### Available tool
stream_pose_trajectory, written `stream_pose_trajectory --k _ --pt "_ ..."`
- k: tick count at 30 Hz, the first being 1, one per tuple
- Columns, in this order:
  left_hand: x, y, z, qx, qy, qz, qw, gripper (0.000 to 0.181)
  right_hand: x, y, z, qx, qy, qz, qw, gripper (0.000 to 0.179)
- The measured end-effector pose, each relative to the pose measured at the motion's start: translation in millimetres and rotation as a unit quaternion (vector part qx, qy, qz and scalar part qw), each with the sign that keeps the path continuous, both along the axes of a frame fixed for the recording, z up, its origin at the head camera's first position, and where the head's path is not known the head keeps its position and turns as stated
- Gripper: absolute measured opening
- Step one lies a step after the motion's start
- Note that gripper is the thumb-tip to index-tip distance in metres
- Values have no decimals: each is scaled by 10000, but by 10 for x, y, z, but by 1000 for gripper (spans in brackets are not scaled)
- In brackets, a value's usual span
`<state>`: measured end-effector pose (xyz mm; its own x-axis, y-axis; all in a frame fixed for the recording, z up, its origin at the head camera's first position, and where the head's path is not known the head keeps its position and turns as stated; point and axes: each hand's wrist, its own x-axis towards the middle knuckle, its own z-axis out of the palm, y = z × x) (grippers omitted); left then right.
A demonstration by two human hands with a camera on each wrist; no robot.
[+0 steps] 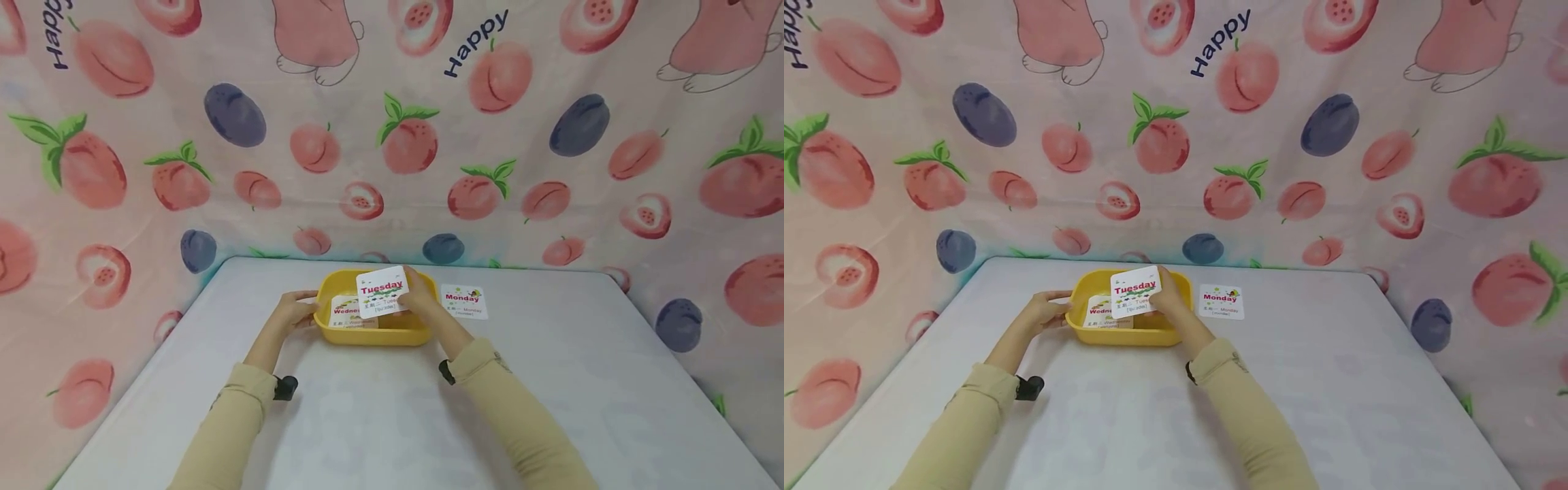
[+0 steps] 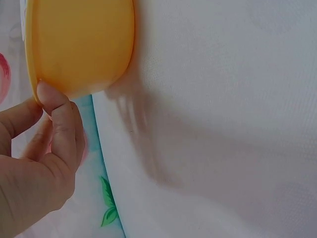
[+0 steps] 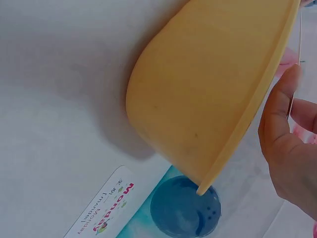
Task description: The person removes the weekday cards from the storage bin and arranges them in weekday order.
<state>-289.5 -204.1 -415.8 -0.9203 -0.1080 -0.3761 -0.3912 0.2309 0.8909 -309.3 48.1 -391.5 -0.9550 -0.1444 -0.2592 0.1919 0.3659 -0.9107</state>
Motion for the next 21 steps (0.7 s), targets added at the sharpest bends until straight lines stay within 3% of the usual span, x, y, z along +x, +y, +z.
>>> stream_pose_trajectory --k 5,13,16,21 --pt "-4 16 6 30 -50 32 10000 48 48 105 59 18 -32 102 9999 79" --pt "-24 36 52 -50 -189 110 9997 48 65 323 72 95 289 228 9993 79" --pt "-13 30 41 -41 -198 86 9998 48 80 404 71 -98 317 220 9992 80" --pt "5 10 30 -70 -164 40 9998 47 128 506 96 -230 158 95 9996 83"
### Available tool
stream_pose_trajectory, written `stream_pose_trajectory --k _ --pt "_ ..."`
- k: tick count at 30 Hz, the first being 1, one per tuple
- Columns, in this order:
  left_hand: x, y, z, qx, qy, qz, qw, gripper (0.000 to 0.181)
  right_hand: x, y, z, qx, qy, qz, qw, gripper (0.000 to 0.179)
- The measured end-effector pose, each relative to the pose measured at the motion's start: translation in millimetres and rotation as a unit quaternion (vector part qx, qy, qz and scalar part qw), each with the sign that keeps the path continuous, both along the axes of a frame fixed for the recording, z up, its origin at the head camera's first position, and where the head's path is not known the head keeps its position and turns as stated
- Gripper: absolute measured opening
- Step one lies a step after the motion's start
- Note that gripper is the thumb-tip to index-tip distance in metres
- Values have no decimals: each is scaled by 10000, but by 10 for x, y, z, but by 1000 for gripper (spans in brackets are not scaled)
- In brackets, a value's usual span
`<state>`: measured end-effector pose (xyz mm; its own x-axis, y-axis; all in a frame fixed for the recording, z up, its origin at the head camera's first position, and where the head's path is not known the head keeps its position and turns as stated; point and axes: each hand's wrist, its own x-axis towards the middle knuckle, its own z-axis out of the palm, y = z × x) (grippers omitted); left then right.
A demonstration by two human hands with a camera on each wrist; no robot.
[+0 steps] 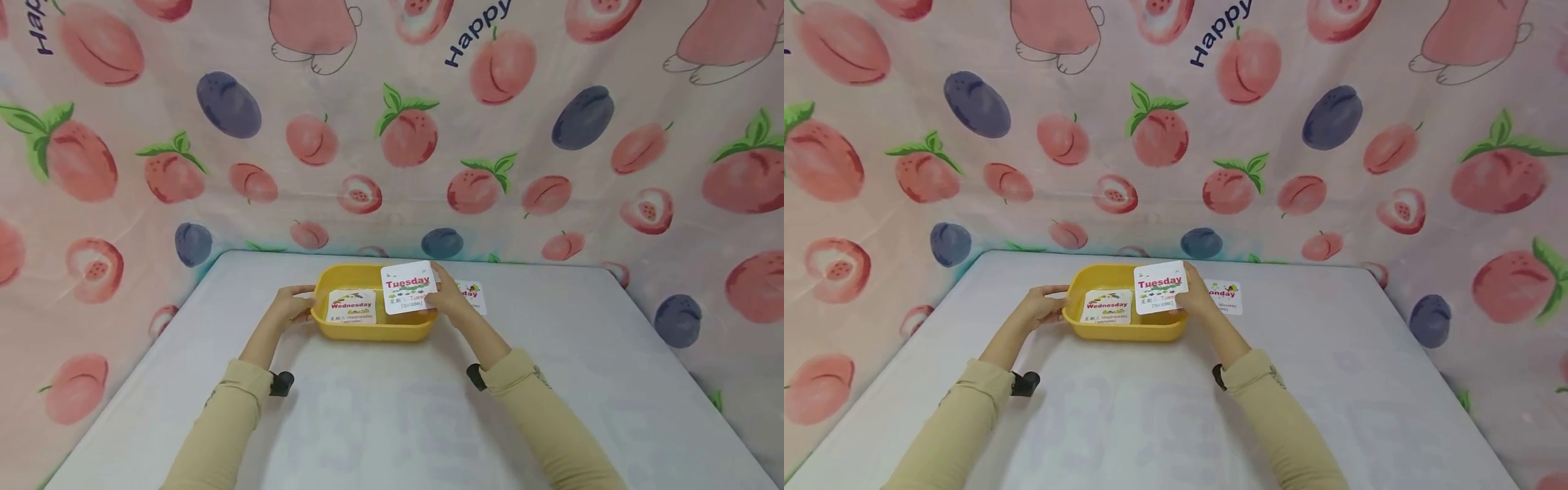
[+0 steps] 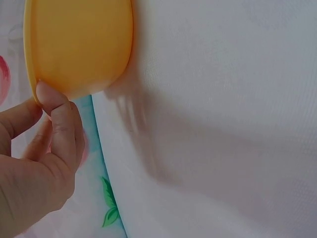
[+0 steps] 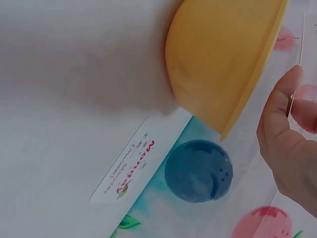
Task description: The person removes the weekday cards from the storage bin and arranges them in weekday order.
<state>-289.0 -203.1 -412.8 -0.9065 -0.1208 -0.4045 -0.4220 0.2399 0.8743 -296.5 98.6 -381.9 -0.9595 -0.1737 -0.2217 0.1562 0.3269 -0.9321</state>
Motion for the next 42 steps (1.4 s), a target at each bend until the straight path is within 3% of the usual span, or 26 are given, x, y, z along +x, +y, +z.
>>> stream_pose_trajectory --k 8,17,22,33,42 --pt "-18 -5 17 26 4 -9 10000 47 1 218 13 143 8 -79 9999 83" --pt "27 -19 -1 83 57 -87 9999 48 -28 418 -129 181 16 -373 9991 78" --pt "13 -21 -10 90 -28 -60 9999 48 -16 533 -145 103 227 -408 9989 79" --pt "-15 -44 -7 154 21 -41 9999 48 -125 808 -205 502 243 -701 9960 72" --pt "-34 -47 -32 149 -3 -72 9999 48 -213 1134 -422 1074 420 -868 9895 74"
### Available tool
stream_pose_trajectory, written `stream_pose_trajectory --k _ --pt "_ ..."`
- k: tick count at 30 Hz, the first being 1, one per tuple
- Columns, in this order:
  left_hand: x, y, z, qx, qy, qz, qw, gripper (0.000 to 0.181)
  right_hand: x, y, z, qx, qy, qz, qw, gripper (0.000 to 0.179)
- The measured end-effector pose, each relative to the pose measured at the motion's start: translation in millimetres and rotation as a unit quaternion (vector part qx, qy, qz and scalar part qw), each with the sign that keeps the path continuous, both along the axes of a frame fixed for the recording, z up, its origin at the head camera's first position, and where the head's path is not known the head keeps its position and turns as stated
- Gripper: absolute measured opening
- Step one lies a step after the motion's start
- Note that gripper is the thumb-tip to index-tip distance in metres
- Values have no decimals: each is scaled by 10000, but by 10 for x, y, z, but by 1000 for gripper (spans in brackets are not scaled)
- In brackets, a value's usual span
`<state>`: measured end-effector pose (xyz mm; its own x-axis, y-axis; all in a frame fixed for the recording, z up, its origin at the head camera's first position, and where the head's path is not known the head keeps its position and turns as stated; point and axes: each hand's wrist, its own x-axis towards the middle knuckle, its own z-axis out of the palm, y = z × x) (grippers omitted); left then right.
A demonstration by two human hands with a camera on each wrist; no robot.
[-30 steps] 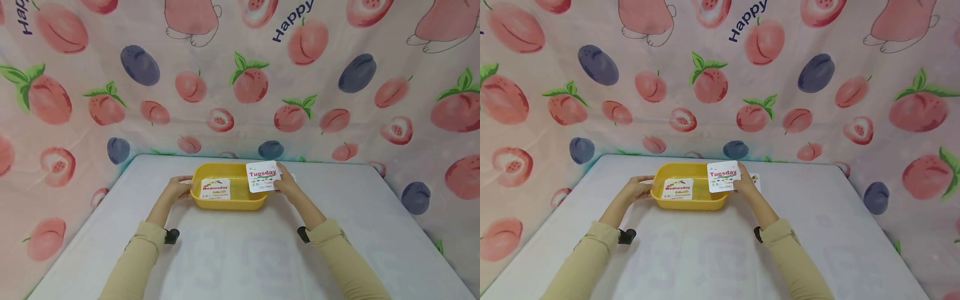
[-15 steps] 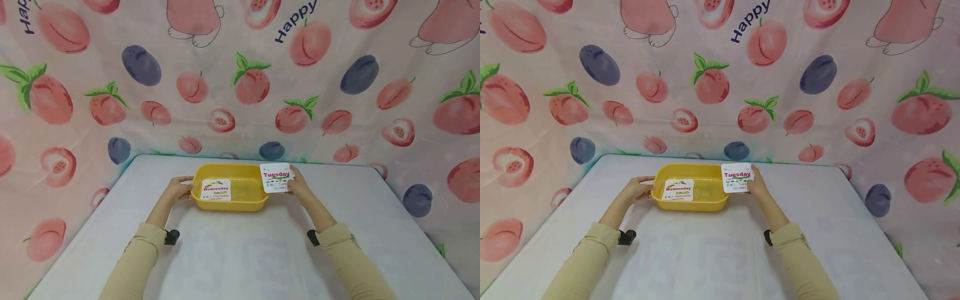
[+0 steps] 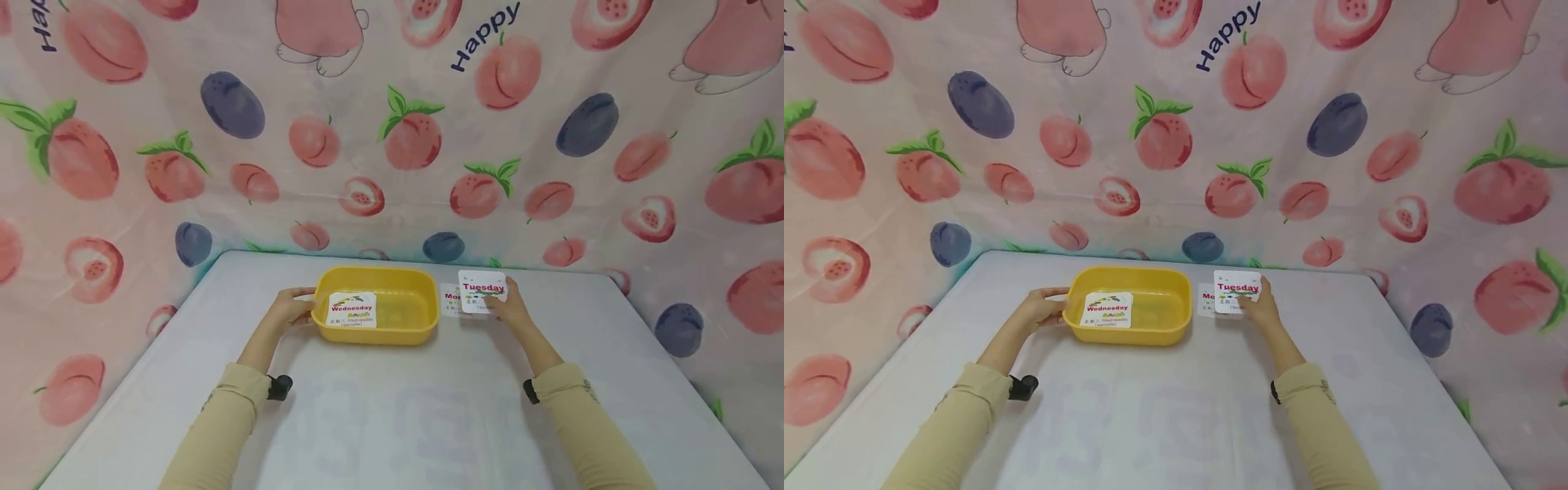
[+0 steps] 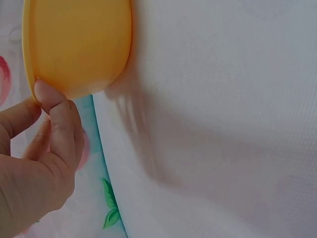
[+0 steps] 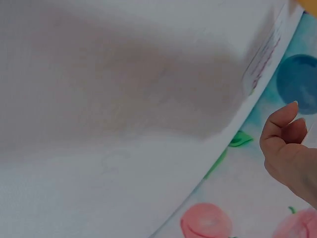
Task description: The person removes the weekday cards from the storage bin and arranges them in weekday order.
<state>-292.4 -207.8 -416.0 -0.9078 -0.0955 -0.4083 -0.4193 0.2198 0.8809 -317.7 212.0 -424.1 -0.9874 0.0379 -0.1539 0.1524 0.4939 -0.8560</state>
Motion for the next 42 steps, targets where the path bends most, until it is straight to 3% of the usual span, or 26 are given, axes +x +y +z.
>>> stream_pose_trajectory --k 10,14,18,20,22,26,27,29,33,36,38,42 --pt "3 48 -45 -15 -13 37 10000 47 -45 350 -155 415 115 -98 9990 84" --pt "18 46 -58 36 19 31 10000 47 -62 466 -167 536 109 104 9985 83" --pt "20 40 -65 55 19 29 10000 47 -202 649 -266 504 72 192 9985 88" --pt "23 36 -60 72 38 34 10000 47 -384 833 -472 372 116 158 9991 95" --pt "29 31 -47 82 47 38 9999 47 -668 1086 -868 233 434 90 9987 100" --pt "40 9 -19 92 27 81 9999 48 -1251 1542 -1647 448 697 19 9966 105" --pt "41 4 -11 97 27 88 9999 48 -1359 1602 -1789 554 755 -38 9956 105" --pt "38 -3 1 94 28 85 9999 48 -1470 1645 -1903 775 710 -137 9944 103" --pt "17 4 16 66 -12 89 9999 47 -1421 1601 -1845 842 690 -102 9940 105" --pt "-4 12 13 57 -70 132 9999 47 -1380 1565 -1761 969 400 -54 9945 107" --pt "-15 12 6 65 -86 155 9998 47 -1425 1566 -1804 1199 435 -235 9916 109" --pt "-17 -1 -3 79 -101 168 9998 47 -1503 1603 -1878 1511 344 -73 9879 112"
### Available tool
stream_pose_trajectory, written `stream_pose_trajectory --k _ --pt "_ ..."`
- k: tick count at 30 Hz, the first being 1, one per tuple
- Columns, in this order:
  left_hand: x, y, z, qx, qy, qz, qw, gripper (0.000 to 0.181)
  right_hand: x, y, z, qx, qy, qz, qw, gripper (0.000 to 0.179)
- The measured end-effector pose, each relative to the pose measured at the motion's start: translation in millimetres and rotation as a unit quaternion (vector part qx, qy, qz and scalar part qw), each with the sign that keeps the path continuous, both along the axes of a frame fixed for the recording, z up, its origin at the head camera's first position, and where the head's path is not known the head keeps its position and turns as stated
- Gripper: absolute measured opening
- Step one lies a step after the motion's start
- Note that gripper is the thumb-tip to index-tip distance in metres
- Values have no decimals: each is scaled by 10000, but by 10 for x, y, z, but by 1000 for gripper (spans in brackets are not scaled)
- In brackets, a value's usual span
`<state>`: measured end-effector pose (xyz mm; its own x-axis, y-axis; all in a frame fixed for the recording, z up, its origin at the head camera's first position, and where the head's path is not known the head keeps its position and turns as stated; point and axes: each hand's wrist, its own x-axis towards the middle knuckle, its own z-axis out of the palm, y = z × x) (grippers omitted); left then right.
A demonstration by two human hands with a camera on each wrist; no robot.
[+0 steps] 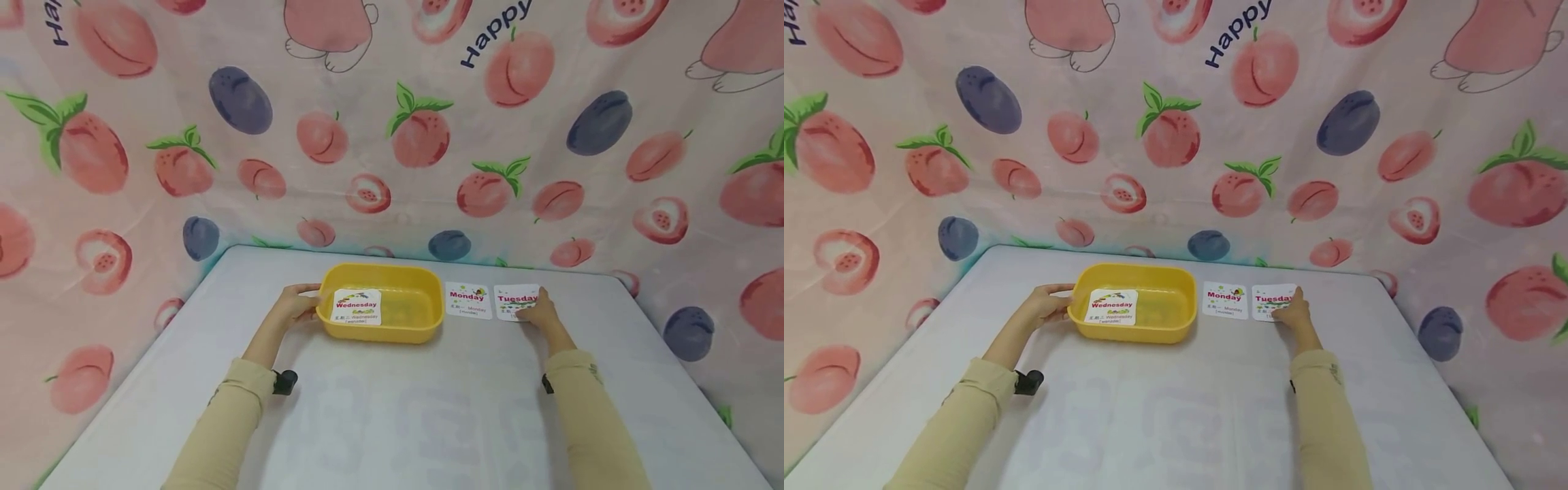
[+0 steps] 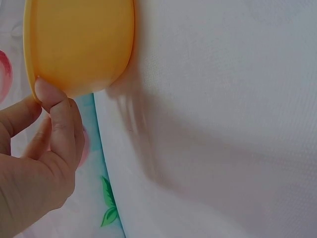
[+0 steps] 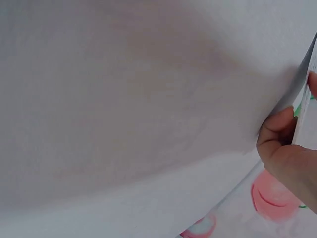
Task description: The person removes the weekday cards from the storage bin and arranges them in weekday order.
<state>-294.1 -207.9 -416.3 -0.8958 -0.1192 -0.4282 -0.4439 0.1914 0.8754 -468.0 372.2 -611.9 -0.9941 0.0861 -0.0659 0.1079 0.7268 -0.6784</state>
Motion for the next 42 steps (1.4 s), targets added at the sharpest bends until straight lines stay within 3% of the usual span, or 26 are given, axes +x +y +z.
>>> stream_pose_trajectory --k 4,7,8,10,11,13,17,21,30,36,42 --pt "4 -5 -4 35 18 -22 10000 48 -60 76 -73 -47 -182 226 9996 108" --pt "11 -1 0 60 20 -20 10000 47 -141 95 -194 92 -151 -71 9998 106" --pt "13 2 3 67 33 -34 10000 48 -114 57 -137 123 -360 -143 9992 108" --pt "16 6 6 68 36 -32 10000 48 -40 -38 -57 309 -228 -296 9988 111" --pt "15 7 6 79 39 -24 10000 48 51 -135 85 383 -338 -379 9980 110" --pt "17 9 5 80 60 -60 9999 48 344 -398 514 521 -712 -492 9949 105" --pt "22 7 2 34 57 -72 10000 47 934 -928 1339 896 -1344 -841 9833 77" --pt "22 -1 9 -30 44 -46 10000 46 1217 -1173 1643 1146 -1264 -979 9805 58" --pt "4 -8 -8 9 60 -2 10000 46 1326 -1213 1715 952 -1102 -862 9856 60" --pt "-6 -6 -15 47 56 -7 10000 47 1358 -1164 1683 391 -837 -1036 9903 65" --pt "5 2 -10 44 107 -7 9999 47 1375 -1201 1678 295 -492 -1301 9898 66"
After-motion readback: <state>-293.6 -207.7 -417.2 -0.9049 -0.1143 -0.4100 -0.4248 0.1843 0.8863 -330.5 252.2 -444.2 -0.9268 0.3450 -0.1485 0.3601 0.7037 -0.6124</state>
